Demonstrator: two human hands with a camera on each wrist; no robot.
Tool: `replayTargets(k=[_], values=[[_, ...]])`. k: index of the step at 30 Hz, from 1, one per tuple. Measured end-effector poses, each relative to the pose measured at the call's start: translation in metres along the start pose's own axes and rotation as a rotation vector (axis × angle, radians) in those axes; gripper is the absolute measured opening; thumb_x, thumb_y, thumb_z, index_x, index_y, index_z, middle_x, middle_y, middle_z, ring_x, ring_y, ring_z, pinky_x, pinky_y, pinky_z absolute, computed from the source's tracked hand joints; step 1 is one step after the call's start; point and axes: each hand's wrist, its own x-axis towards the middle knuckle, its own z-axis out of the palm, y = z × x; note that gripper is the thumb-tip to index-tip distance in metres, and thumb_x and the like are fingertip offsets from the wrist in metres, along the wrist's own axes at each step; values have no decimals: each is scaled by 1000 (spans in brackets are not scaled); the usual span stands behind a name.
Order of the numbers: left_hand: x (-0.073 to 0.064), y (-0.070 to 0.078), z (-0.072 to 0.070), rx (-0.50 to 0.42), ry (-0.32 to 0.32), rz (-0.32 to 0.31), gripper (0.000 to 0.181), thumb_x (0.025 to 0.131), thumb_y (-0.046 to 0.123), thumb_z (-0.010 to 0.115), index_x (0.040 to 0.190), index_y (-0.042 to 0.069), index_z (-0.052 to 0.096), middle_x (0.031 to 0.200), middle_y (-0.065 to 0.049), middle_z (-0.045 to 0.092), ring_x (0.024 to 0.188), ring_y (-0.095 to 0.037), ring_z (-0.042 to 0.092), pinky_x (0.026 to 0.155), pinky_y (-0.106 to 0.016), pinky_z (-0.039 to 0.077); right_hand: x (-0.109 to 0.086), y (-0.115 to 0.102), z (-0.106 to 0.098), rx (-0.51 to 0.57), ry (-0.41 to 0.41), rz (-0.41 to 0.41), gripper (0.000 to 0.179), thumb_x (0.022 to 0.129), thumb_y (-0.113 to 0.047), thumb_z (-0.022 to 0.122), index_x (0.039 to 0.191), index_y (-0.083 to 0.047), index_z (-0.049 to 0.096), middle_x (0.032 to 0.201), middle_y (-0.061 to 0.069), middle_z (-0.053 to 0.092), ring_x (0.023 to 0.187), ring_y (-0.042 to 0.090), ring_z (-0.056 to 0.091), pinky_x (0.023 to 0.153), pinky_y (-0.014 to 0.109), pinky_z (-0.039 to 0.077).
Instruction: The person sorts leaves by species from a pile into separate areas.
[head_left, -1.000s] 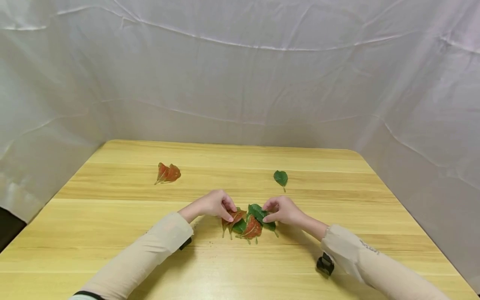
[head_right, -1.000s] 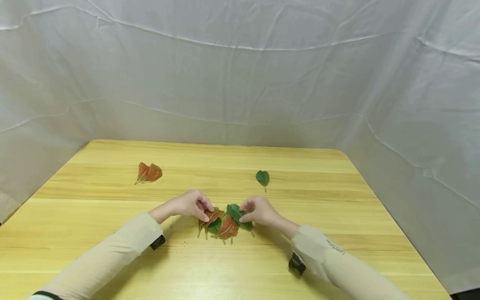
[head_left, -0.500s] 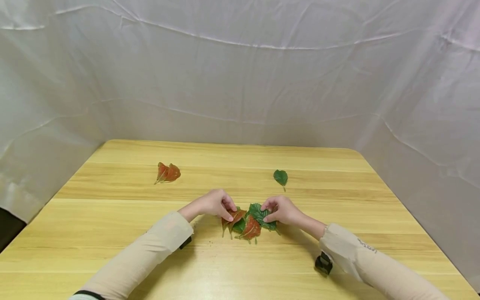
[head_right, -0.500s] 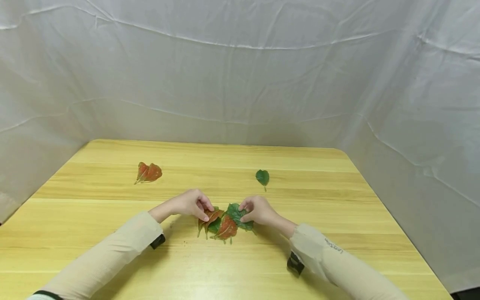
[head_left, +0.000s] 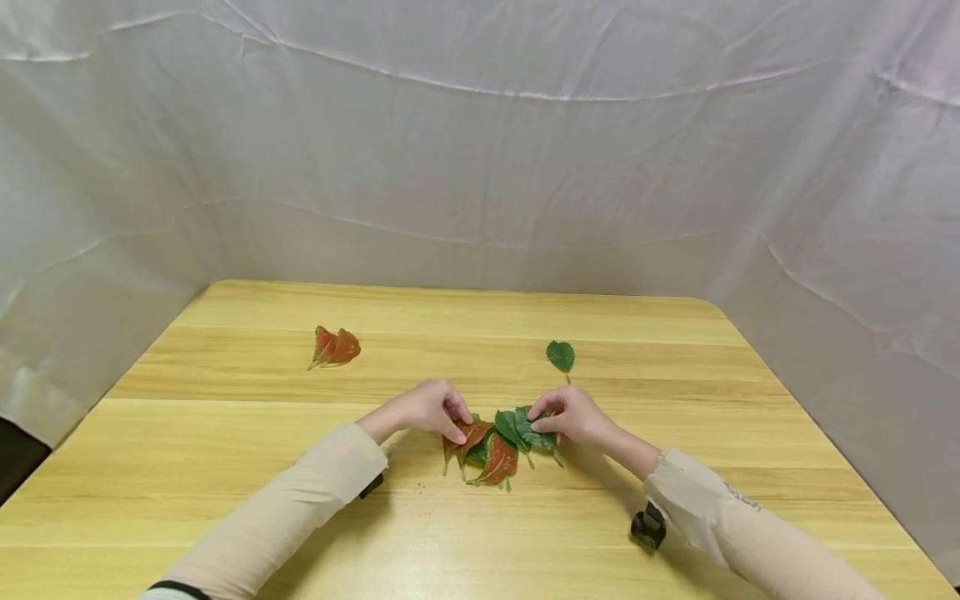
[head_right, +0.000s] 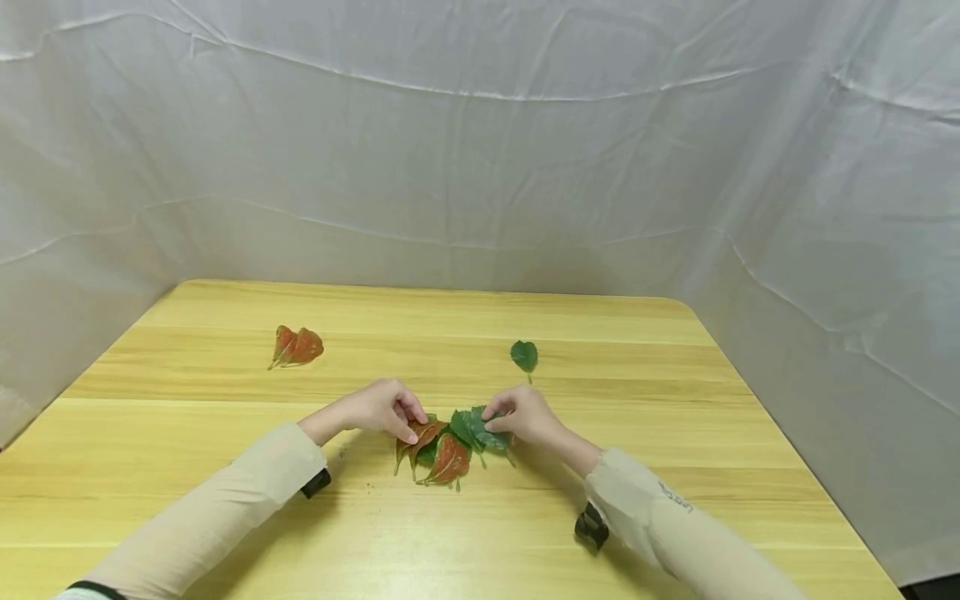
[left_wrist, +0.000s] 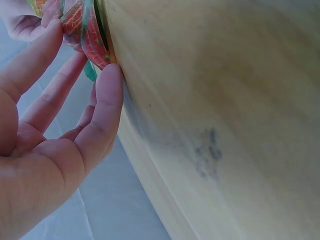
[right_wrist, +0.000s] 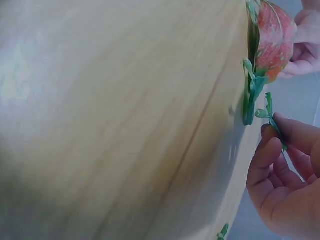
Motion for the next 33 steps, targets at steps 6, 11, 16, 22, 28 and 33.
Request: replayTargets(k=[6, 11, 16, 22, 28, 33], values=[[0, 0, 0, 2, -4, 4, 17, 69, 3, 75, 85, 2, 69, 72, 0, 61, 61, -9, 53, 53, -28, 50, 1, 0, -5, 39, 24, 16, 9, 77, -1, 67, 85, 3, 67, 71, 3, 61, 46, 19, 48, 43, 35, 46], [0, 0, 0, 10, -10, -4, 17, 70, 2, 74, 86, 2, 69, 75, -2, 62, 64, -9, 54, 54, -27, 50, 2, 1, -11, 94, 55, 40, 17, 76, -1, 67, 91, 6, 65, 79, 6, 62, 54, 18, 51, 49, 35, 48], [1, 0, -1, -4, -14, -13, 18, 70, -2, 73, 87, 0, 69, 76, -4, 62, 65, -10, 54, 55, -26, 50, 3, 3, -19, 162, 82, 63, 23, 76, -1, 67, 96, 10, 61, 81, 7, 60, 60, 14, 51, 55, 34, 49], [1, -1, -1, -8, -14, -2, 19, 69, -3, 73, 88, -1, 69, 77, -5, 63, 66, -10, 56, 55, -25, 50, 3, 3, -32, 231, 135, 96, 28, 77, 1, 65, 103, 12, 58, 80, 5, 58, 61, 11, 50, 57, 28, 48], [1, -2, -2, -6, -23, 2, 20, 70, -2, 73, 89, -2, 69, 79, -5, 65, 67, -10, 57, 55, -25, 50, 5, 11, -45, 280, 194, 94, 32, 80, 2, 63, 107, 14, 54, 79, 3, 61, 59, 9, 50, 57, 27, 47], [1, -2, -2, -14, -27, -6, 20, 70, -2, 73, 90, -2, 69, 79, -5, 65, 67, -10, 57, 56, -24, 50, 6, 22, -54, 267, 230, 122, 31, 81, 0, 62, 108, 12, 55, 85, 3, 61, 61, 8, 50, 60, 27, 47]])
